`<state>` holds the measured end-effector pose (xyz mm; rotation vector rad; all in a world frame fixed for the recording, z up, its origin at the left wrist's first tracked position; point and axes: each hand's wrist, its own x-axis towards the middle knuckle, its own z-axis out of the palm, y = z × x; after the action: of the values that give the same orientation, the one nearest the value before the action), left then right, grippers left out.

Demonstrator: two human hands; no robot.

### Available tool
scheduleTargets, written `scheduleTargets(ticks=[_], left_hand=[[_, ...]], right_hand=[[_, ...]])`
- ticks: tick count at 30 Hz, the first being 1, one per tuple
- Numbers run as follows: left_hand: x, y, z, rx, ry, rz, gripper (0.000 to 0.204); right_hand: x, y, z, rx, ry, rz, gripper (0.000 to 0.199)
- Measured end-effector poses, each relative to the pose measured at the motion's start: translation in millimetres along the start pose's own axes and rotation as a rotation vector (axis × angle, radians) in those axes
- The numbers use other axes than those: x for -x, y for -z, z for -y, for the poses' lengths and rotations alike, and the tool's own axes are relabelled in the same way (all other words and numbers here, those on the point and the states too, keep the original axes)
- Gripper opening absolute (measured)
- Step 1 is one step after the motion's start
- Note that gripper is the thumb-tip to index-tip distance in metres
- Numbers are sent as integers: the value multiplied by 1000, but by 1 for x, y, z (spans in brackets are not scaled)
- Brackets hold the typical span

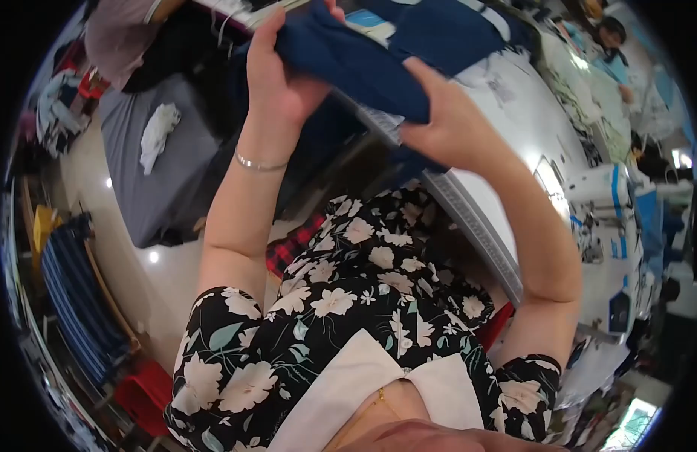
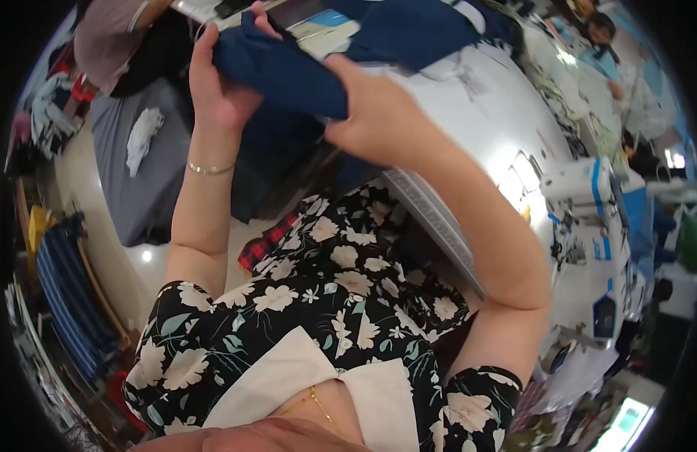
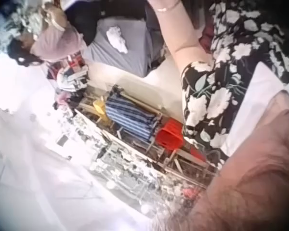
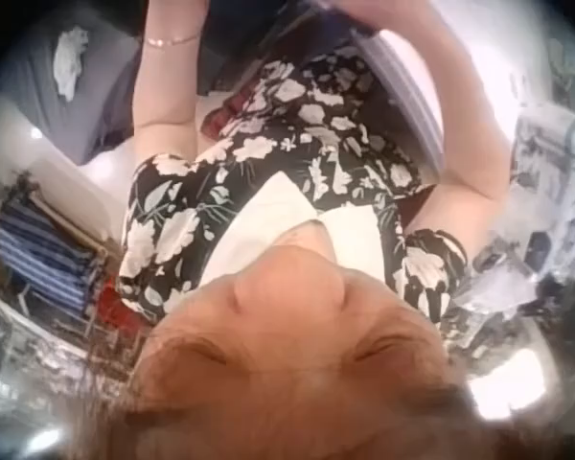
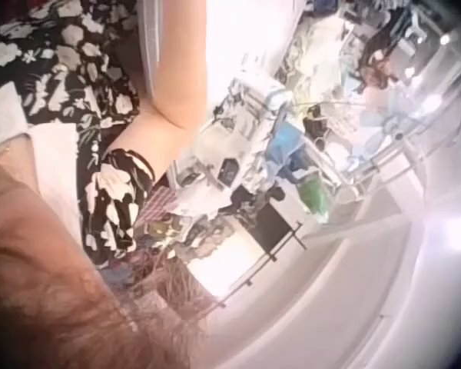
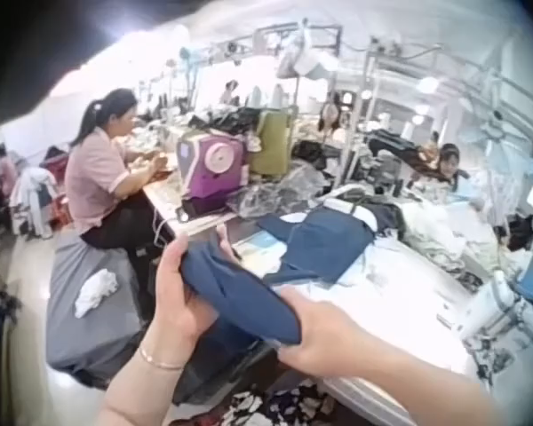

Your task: Manually attaching metal buckles to blue fabric straps at a garment workshop bench.

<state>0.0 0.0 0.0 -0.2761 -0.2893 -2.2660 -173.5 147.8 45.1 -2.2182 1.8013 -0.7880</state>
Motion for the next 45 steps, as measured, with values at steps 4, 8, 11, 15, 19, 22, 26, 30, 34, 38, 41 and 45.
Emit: scheduleTargets(ticks=[4, 8, 11, 15, 19, 22, 26, 30, 34, 38, 41, 45], left_hand=[[-61, -27, 45, -224, -17, -96, 47], [-109, -24, 129, -227, -75, -266, 53], [-120, 44, 165, -257, 103, -383, 51], [-108, 117, 205, -195, 156, -418, 31], [-132, 113, 177, -273, 327, -380, 30], [-163, 109, 153, -437, 360, -391, 33], [-203, 143, 132, -610, 337, -313, 38], [-218, 150, 120, -1069, 74, -463, 52], [-195, 137, 124, -1885, -151, -340, 64], [-105, -1, 151, -1303, -57, 171, 44], [-34, -95, 143, -1192, 8, 604, 45], [60, -158, 128, -928, -67, 1202, 68]], right_hand=[[19, 66, -26, 385, -187, -14, 56], [61, 124, -134, 801, -125, -103, 32], [108, 104, -213, 938, -227, -51, 23], [163, 50, -287, 967, -361, -255, 16], [157, 50, -295, 1017, -356, -274, 17], [153, 51, -297, 1028, -328, -256, 18], [152, 50, -299, 1025, -329, -263, 16], [146, 48, -294, 1027, -332, -265, 15], [147, 44, -288, 1033, -341, -293, 10], [148, 44, -291, 1017, -305, -339, 9], [156, 42, -290, 1011, -303, -438, 9], [170, 39, -293, 1037, -329, -577, 7]])
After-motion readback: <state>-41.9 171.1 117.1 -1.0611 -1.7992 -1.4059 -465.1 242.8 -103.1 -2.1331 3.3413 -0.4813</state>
